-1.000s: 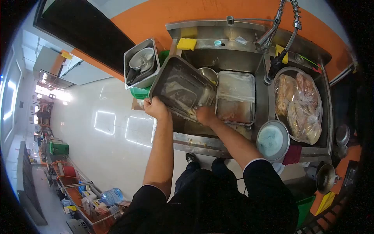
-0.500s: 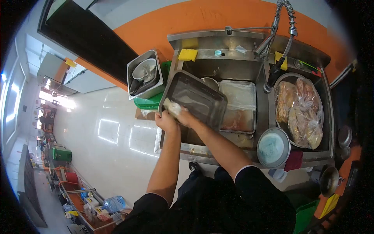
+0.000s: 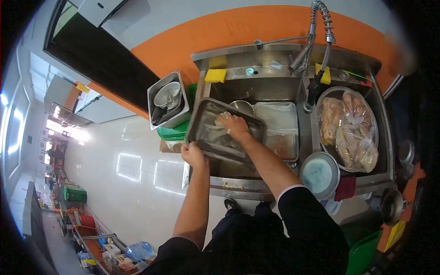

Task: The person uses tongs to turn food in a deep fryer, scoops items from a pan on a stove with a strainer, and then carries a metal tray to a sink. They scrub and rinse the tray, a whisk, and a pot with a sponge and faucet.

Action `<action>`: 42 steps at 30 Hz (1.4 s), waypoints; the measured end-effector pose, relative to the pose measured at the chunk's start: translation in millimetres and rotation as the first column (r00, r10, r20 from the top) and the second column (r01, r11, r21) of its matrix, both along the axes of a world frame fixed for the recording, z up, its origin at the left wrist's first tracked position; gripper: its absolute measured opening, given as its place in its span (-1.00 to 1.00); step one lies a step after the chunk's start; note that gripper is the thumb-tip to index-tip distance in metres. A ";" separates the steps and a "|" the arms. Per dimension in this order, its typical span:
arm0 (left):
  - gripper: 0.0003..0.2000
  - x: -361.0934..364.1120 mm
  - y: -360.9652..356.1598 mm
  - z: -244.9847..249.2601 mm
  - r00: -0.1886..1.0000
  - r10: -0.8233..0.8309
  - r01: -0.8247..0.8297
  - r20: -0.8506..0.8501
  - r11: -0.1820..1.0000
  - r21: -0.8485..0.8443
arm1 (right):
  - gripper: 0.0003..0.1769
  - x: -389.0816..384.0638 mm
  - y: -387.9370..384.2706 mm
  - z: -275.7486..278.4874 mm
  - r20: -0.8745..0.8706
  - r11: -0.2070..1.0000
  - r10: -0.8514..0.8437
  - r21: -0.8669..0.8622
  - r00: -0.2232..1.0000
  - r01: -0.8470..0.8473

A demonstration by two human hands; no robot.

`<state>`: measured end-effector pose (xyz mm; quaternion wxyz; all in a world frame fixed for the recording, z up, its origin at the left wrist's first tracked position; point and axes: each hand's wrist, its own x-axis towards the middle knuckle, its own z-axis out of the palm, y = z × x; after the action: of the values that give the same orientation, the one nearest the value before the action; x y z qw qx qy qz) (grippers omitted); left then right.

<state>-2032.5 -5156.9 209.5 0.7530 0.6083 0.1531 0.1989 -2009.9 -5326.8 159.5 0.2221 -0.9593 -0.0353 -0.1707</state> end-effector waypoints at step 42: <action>-0.87 21.8 7.7 -35.2 0.953 -0.259 0.225 -0.160 0.953 -0.202 | -0.29 103.5 -290.4 -32.0 0.029 0.704 -0.673 0.333 0.739 0.628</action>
<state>-2010.6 -5149.2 174.2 0.8065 0.5673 0.1635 0.0331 -1906.5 -5617.2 127.5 0.2876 -0.8485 0.3161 -0.3121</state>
